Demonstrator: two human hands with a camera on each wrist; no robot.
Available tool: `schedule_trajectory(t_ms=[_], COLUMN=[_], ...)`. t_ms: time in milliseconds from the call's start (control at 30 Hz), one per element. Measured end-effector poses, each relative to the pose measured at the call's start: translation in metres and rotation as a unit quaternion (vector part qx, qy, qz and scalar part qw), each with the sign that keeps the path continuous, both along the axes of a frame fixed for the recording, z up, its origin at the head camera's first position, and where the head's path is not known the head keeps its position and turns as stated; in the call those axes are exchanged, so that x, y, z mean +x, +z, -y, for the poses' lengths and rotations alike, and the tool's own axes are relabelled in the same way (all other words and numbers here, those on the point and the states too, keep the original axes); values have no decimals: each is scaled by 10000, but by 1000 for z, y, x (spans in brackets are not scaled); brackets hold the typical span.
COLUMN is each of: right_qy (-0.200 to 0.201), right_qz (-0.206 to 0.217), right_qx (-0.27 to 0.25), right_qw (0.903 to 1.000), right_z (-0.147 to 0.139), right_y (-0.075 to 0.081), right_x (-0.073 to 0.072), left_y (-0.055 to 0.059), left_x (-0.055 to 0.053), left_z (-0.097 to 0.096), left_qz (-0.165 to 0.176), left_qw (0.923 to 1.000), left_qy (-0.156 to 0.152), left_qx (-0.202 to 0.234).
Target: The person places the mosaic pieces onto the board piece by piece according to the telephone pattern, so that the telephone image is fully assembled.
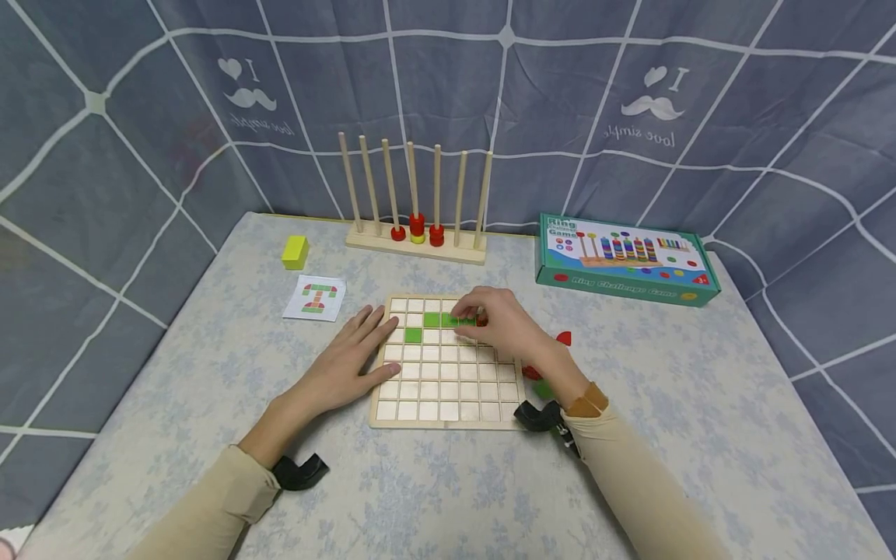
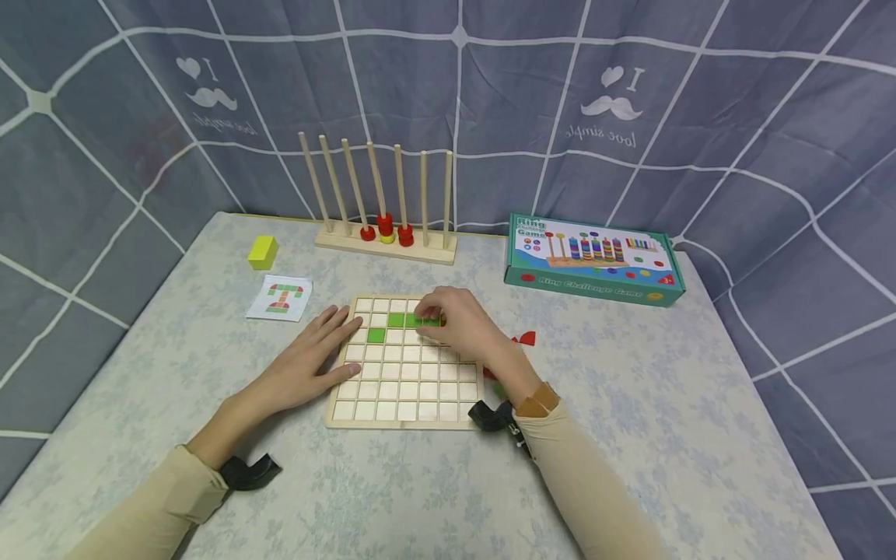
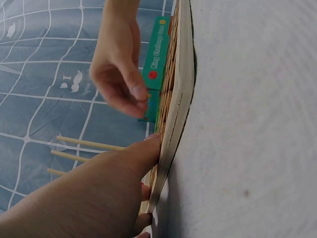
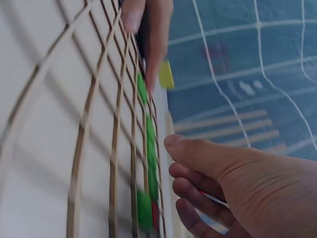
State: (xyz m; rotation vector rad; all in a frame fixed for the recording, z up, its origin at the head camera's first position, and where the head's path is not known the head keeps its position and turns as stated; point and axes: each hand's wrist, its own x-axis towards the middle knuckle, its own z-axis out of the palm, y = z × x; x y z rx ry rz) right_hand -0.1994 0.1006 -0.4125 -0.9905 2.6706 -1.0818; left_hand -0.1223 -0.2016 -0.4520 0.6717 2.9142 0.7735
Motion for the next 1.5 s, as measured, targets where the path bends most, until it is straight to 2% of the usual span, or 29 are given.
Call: schedule_trajectory(t_ms=[400,633,767,933,1033,1167,1267,1400,1500], right_qy=[-865,-1330,-1406,-1186,-1148,-1170,-1375,-1581,-1371], right_qz=[129,366,509,592,477,297,172,-54,-226], right_qx=[82,248,372,613,690,689,635,384,253], right_qw=[9961,9901,9881,9893,9898,9903,9883,9867,9900], right_z=[-95,-135,-149,-158,-160,-160,-158,-148,-131], right_y=[8,-5,-9,-8,-9,-9,-10,-11,-9], right_x=[1,8,10,12,13,12,9,3,-3], left_y=[0,1,1,-1,-1,-1,0,0,0], left_x=[1,0,0,0,0,0,0,1,1], left_z=[0,-2,-1,0,0,0,0,0,0], left_qz=[-16,-46,-53,-36,-22,0,10,13,22], left_qw=[10000,10000,10000,10000,10000,10000,10000,10000,10000], left_qy=[-20,-70,-65,-37,-27,-25,-21,-4,-4], left_qx=[35,-3,-21,-4,8,17,37,69,81])
